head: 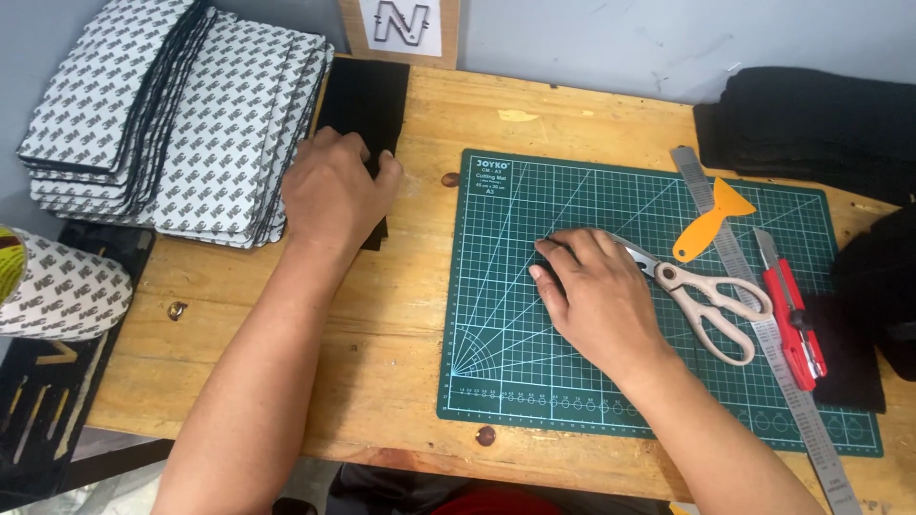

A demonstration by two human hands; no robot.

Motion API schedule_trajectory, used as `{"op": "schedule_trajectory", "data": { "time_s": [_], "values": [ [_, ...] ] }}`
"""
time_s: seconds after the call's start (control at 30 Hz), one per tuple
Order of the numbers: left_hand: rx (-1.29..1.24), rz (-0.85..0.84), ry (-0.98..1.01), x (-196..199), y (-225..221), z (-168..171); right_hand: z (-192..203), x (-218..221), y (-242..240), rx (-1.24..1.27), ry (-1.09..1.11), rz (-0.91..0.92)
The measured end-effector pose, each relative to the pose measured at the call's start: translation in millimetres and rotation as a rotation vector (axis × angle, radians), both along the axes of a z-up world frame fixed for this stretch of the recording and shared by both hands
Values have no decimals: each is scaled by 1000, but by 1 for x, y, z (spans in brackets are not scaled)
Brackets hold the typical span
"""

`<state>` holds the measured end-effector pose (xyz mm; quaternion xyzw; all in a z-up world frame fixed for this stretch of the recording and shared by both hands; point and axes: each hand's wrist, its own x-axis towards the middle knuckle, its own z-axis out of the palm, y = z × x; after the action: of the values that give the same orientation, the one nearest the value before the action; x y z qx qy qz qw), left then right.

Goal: Smoothing and trimming a black fabric strip using a scraper and scissors on a cutting mat

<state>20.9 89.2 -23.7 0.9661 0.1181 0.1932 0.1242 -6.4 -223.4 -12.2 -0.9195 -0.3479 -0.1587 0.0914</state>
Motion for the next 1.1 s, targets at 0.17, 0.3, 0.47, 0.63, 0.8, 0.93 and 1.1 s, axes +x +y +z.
{"op": "schedule_trajectory", "data": {
  "time_s": [0.17, 0.3, 0.47, 0.63, 0.8, 0.93, 1.1],
  "values": [
    [47, 28, -128, 1, 9, 4, 7, 0, 3, -38, 72, -20],
    [95, 84, -271, 1, 10, 15, 20, -1, 7, -40, 187, -55],
    [111, 149, -278, 12, 24, 5, 25, 5, 11, -81, 296, -70],
    [54, 112, -331, 2, 12, 31, 47, 4, 24, 37, 476, -117],
    [115, -75, -590, -14, -19, 56, 66, -1, 39, 582, 939, -225],
    [249, -194, -513, -35, -63, 56, 68, 5, 46, 796, 1061, -160],
    [242, -763, -408, -48, -121, 24, -11, 47, 20, 1187, 990, -181]
  ]
}}
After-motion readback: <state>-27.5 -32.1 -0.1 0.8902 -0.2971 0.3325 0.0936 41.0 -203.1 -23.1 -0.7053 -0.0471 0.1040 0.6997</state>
